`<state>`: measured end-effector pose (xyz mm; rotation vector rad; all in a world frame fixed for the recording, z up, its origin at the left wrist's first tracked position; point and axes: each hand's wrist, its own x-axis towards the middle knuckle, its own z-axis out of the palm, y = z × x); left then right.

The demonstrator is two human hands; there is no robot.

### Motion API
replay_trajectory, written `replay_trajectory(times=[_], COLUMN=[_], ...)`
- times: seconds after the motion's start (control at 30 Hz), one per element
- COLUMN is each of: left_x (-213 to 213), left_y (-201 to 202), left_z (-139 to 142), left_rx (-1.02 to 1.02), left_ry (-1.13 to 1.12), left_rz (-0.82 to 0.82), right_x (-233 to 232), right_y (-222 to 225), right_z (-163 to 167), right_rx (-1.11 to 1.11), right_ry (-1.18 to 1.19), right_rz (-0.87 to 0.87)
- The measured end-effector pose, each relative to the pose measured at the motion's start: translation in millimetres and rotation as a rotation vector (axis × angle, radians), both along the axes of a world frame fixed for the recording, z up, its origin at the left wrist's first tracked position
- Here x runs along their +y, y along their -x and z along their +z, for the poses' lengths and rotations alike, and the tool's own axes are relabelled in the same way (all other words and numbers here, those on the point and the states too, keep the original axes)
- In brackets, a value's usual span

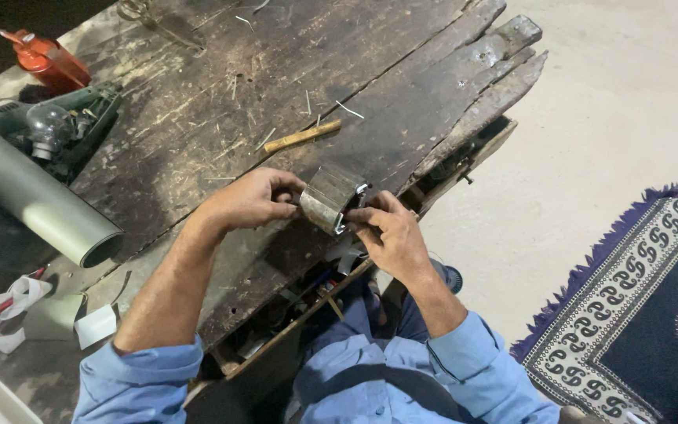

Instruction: The person works on a cylindrical electrical component on a wooden workbench, using a thin metal wire to adjust or secure parts of the object. They repeatedly rotate and reposition the component while manipulating the wire with both hands.

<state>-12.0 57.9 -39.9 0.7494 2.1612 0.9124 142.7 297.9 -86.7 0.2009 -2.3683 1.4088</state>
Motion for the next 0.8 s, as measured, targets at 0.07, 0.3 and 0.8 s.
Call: replay_trajectory(times=[0.07,0.3,0.8], left_x=[5.8,27.4,63.3], left_y=[3.7,23.5,8.4], left_z=[1.8,1.1,7.9], left_rx=[-0.036,0.072,0.150], left_ry=[-0.019,0.197,0.215], left_rz=[-0.006,-0.043,0.050], right_x=[2.8,8.5,25.5], right_y=[0.8,1.6,-5.4], right_z=[-0.4,-1.4,7.9], right_rx=[0.027,0.009,-0.023], right_ry=[-0.013,0.017,-0.059], right_rz=[0.008,0.002,-0.030])
